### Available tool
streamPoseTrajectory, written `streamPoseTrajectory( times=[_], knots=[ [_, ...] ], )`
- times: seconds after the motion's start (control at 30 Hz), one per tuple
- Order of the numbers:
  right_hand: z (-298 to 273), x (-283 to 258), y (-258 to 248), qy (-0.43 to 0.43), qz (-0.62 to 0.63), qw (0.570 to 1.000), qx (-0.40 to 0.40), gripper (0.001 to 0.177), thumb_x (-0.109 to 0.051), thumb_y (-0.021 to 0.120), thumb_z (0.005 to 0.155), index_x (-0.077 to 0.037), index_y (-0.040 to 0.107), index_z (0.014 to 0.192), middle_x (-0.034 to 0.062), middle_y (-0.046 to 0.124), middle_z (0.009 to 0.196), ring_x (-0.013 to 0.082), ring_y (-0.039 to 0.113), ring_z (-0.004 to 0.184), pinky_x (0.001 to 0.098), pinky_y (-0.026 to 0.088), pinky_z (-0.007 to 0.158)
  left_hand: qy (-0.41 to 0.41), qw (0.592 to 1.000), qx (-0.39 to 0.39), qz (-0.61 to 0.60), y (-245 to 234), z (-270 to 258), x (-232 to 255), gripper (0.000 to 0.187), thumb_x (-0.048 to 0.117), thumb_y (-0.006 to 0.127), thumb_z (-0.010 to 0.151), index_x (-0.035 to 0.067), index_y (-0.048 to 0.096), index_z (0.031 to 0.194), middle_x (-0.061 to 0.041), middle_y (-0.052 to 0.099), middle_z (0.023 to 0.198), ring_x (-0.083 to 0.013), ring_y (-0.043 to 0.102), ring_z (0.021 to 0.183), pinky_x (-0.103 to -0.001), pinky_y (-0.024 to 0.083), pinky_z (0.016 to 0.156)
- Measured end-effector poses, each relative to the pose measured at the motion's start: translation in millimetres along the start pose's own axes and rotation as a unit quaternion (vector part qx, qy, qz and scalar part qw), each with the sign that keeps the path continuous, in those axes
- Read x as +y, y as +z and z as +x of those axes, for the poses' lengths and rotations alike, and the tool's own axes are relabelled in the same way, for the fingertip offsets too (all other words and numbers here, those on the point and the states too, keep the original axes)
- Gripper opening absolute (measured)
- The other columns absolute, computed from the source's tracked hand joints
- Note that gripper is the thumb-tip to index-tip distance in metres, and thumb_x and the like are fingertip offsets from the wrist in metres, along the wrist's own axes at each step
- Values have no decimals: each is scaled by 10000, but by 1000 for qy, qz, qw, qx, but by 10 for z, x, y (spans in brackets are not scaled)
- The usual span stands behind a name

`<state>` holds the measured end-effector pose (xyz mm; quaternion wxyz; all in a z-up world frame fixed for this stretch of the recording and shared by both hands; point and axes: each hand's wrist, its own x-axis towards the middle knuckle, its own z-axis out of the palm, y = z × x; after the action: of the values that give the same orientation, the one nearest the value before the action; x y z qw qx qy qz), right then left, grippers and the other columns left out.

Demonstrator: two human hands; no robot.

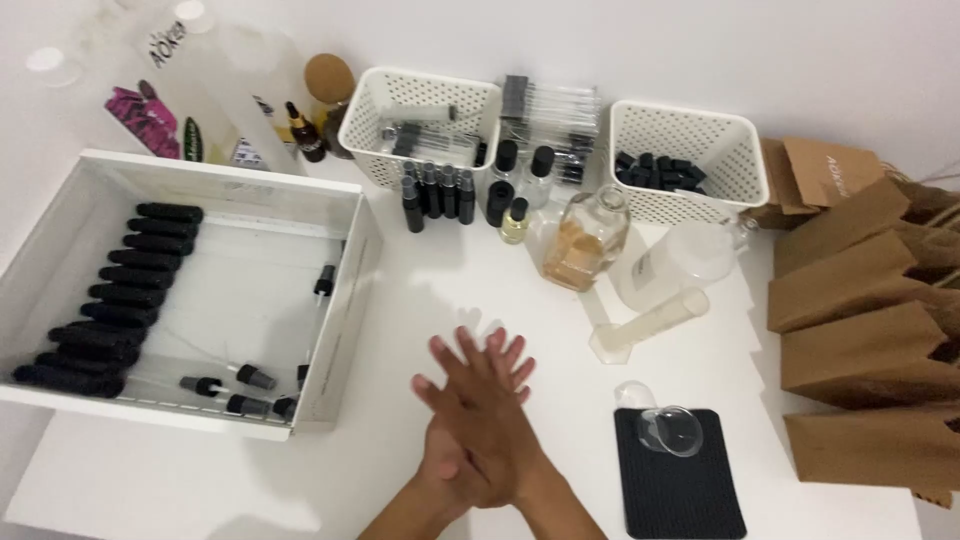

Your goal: The person pours a clear liquid from a large glass bottle into a small glass beaker using a funnel. They then transfer the liquid from the beaker into a small black spray bottle using a dropper and secure the cap.

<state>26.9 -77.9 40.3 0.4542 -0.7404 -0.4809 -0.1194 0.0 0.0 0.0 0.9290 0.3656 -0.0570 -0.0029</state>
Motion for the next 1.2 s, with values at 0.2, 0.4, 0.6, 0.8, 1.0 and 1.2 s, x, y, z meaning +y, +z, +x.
streamPoseTrajectory(
  times=[0.2,0.4,0.6,0.8,1.0,1.2],
  knots=[
    [-13,79,-69,-4,27,999,28,772,-744,130,1112,-199,308,1629,225,266,1709,434,157,1644,667,55,1334,-192,974,109,44,657,-69,712,699,541,275,981,196,395,1577,-17,451,1635,-143,396,1494,-370,267,1229],
    [-92,421,-281,66,-8,993,94,1002,-881,267,959,-181,190,1671,212,173,1741,372,156,1649,654,12,1323,-202,969,43,137,622,-181,563,1188,873,546,731,178,198,1629,-3,169,1729,-175,150,1580,-429,182,1239],
    [58,200,-338,170,-4,980,102,820,-710,4,1097,-128,146,1657,127,208,1737,335,134,1648,575,36,1348,-192,930,-73,305,873,-243,1065,1017,730,428,909,149,6,1629,2,169,1736,-200,21,1613,-434,96,1240],
    [76,33,-480,315,33,933,173,698,-512,301,1062,-29,295,1566,220,466,1576,334,427,1496,453,319,1211,-49,938,-83,333,673,-249,1081,549,522,528,1022,120,575,1392,-124,485,1585,-258,449,1492,-460,407,1160],
    [17,-116,-825,257,-170,888,342,311,-146,650,973,0,557,1231,141,591,1199,232,589,1022,308,485,842,-68,900,60,426,672,-149,1183,348,363,541,969,163,763,1148,50,782,1135,-139,669,1050,-302,499,999],
    [215,-110,-1378,356,-234,845,324,631,-124,721,924,35,369,1422,182,483,1351,252,534,1028,362,414,819,91,819,-125,553,722,9,1276,391,385,426,1067,96,654,1198,-70,733,1167,-248,704,1091,-382,526,934]
  ],
)
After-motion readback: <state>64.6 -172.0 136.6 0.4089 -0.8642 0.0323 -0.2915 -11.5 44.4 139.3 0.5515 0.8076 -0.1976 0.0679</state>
